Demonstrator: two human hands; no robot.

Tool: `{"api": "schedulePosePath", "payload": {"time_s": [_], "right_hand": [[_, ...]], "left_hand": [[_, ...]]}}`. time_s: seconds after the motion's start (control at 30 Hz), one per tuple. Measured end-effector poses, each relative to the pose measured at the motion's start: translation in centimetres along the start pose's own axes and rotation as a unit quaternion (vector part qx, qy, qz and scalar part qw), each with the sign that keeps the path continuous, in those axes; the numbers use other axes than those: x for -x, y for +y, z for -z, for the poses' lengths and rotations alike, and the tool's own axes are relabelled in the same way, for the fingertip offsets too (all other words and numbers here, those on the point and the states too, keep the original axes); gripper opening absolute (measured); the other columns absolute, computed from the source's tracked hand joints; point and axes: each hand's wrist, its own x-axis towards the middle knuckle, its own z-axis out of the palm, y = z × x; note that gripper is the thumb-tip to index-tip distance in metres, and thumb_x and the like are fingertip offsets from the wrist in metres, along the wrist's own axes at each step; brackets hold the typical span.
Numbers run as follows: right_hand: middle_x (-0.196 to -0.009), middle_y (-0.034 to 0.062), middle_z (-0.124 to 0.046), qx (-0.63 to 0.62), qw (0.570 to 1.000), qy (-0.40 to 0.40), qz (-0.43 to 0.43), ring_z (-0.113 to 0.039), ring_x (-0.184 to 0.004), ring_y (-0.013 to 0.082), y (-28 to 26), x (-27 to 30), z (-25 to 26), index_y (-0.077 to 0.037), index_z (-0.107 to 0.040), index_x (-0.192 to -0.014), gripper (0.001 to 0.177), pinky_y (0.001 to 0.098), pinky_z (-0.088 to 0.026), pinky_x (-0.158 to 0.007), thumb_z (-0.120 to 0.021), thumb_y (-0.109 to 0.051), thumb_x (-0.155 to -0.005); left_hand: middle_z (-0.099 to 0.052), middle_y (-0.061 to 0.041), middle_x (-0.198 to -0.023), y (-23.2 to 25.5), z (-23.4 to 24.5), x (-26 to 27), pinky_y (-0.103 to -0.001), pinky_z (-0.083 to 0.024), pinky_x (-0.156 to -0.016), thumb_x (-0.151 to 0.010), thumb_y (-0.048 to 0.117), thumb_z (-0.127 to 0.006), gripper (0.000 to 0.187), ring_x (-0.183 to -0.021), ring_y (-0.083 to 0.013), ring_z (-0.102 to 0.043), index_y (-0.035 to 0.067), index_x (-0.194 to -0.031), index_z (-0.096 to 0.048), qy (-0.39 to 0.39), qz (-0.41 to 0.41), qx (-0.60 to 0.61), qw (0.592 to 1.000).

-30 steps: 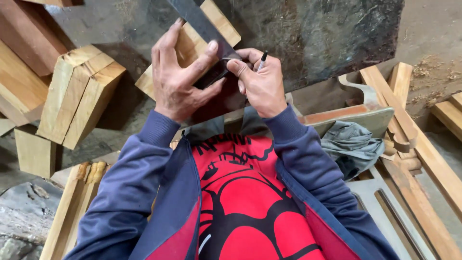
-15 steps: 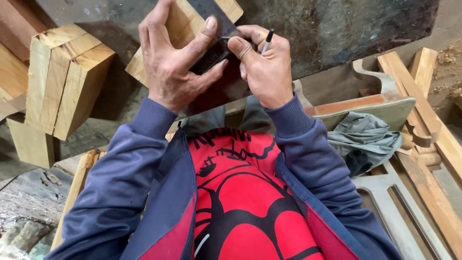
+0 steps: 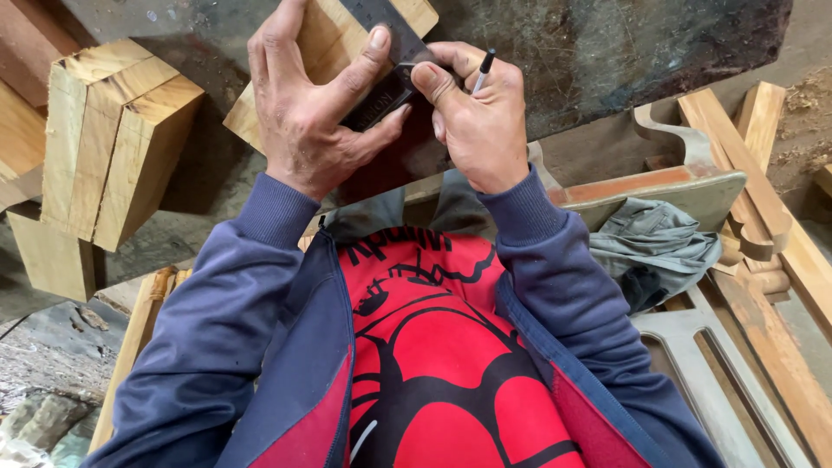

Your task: Marking wooden blocks with a square and pen for precision cutting

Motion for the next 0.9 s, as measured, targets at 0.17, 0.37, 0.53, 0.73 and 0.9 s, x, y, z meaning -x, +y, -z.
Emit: {"api": "schedulePosePath", "payload": {"time_s": [0.17, 0.37, 0.53, 0.73, 0.9], "right_hand": [[-0.058, -0.0021, -0.047, 0.021, 1.0, 0.003, -0.003, -0.037, -0.039, 0.0045, -0.6, 0.1, -0.1, -0.002, -0.061, -0.091, 0.021, 0.0188, -0.026, -0.034, -0.061, -0.022, -0.086], [-0.068, 0.0039, -0.055, 0.065, 0.998, -0.012, -0.005, -0.051, -0.046, 0.0084, -1.8, 0.6, 0.6, -0.001, -0.059, -0.097, 0.036, 0.0187, -0.042, -0.041, -0.052, -0.035, -0.086], [-0.094, 0.0107, -0.059, 0.244, 0.965, 0.008, 0.1, -0.057, -0.082, 0.0171, -7.2, 2.0, 2.5, -0.001, -0.055, -0.102, 0.048, 0.0266, -0.048, -0.072, -0.025, -0.038, -0.097], [-0.077, 0.0209, -0.061, 0.319, 0.929, -0.023, 0.184, -0.059, -0.06, 0.0215, -9.8, -0.4, 0.7, 0.01, -0.054, -0.106, 0.075, 0.0264, -0.048, -0.058, -0.023, -0.058, -0.094], [-0.082, 0.0179, -0.064, 0.448, 0.826, -0.066, 0.336, -0.064, -0.072, 0.0236, -8.8, -3.8, -2.6, 0.005, -0.061, -0.087, 0.006, 0.0307, -0.051, -0.07, -0.065, 0.003, -0.083]], "left_hand": [[-0.033, -0.025, -0.125, 0.1, -0.1, -0.1, -0.054, -0.043, -0.09, -0.083, 0.035, -0.086, 0.046, -0.11, -0.0424, -0.045, 0.018, -0.12, -0.064, 0.017, -0.002, 0.004, 1.0], [-0.028, -0.025, -0.13, 0.6, 0.1, -0.1, -0.054, -0.04, -0.097, -0.083, 0.026, -0.085, 0.044, -0.118, -0.0443, -0.042, 0.017, -0.121, -0.064, 0.015, 0.017, 0.031, 0.999], [-0.016, -0.027, -0.137, 0.6, 0.2, 0.1, -0.062, -0.031, -0.108, -0.081, 0.032, -0.084, 0.051, -0.13, -0.0449, -0.03, 0.018, -0.125, -0.062, 0.001, 0.048, 0.021, 0.999], [-0.04, -0.016, -0.136, 0.4, 1.3, -0.6, -0.049, -0.019, -0.107, -0.094, 0.039, -0.056, 0.038, -0.127, -0.0373, -0.032, 0.012, -0.121, -0.062, 0.039, 0.027, 0.005, 0.999], [-0.045, -0.011, -0.134, -0.3, 1.0, -0.3, -0.045, -0.029, -0.104, -0.091, 0.04, -0.057, 0.035, -0.122, -0.036, -0.042, 0.013, -0.114, -0.063, 0.056, 0.008, -0.016, 0.998]]}}
